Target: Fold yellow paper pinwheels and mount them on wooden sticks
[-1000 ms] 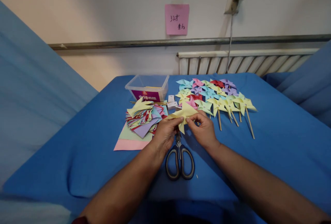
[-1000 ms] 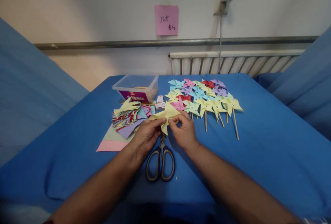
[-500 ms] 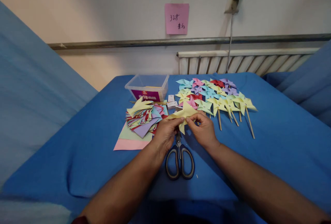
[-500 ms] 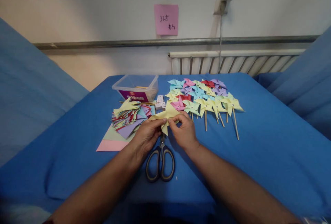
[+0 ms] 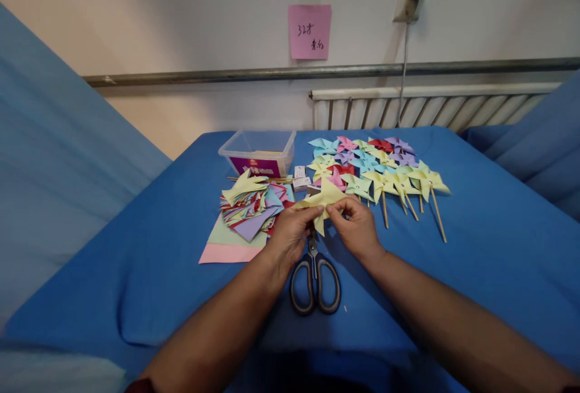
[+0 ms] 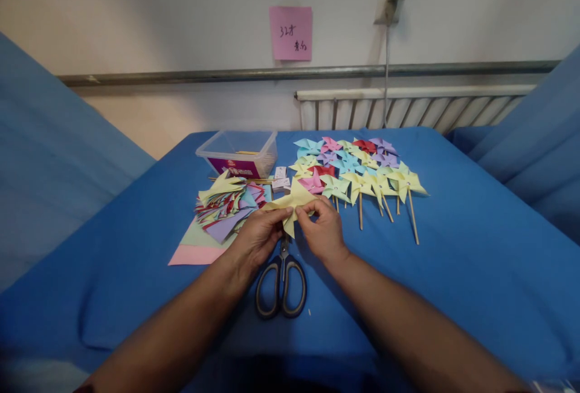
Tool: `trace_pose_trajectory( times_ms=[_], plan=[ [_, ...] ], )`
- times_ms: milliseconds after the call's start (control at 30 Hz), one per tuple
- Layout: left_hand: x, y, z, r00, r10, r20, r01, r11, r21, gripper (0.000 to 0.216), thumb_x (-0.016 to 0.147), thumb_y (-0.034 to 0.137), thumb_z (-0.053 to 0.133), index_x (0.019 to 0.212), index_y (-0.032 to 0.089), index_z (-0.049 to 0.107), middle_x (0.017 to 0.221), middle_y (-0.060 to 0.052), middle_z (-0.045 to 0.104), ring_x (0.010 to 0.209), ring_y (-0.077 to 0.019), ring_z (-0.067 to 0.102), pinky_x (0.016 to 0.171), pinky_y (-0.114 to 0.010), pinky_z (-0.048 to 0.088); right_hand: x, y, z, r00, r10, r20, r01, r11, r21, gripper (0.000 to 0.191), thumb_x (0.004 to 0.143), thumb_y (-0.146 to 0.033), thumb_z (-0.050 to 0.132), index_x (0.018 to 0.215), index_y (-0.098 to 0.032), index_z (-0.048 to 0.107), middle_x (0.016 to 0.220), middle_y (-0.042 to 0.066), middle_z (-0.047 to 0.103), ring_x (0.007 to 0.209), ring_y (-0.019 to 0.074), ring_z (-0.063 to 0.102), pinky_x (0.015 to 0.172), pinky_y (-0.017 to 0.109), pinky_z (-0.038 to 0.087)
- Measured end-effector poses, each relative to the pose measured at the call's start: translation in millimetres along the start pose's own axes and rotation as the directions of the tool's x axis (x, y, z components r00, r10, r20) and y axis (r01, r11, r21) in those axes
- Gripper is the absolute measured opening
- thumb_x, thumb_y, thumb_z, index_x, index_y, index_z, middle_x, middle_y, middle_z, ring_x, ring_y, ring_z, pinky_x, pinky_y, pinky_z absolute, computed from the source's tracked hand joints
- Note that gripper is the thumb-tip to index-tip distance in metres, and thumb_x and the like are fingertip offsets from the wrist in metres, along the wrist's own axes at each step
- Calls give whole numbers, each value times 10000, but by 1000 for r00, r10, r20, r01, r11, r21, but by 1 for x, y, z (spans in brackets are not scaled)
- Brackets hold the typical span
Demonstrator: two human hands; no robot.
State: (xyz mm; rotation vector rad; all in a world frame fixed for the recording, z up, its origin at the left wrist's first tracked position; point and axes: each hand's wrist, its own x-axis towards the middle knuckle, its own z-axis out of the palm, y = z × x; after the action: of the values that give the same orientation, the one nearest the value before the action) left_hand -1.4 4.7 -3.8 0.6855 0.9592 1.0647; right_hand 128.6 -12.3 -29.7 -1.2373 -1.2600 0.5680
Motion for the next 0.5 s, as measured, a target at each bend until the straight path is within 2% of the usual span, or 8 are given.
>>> trace_pose_trajectory(
  times_ms=[500],
  plan=[
    [1, -1, -1, 1000, -17, -12, 17, 1000, -3, 364, 515, 214, 883, 830, 127, 726, 753, -53, 725, 625, -148, 641, 608, -252, 499, -1, 1, 0, 1000, 3, -2, -3, 1000, -9, 201, 806, -326, 648, 650, -203, 614, 702, -6, 571, 649, 145, 512, 648, 287, 419]
  ],
)
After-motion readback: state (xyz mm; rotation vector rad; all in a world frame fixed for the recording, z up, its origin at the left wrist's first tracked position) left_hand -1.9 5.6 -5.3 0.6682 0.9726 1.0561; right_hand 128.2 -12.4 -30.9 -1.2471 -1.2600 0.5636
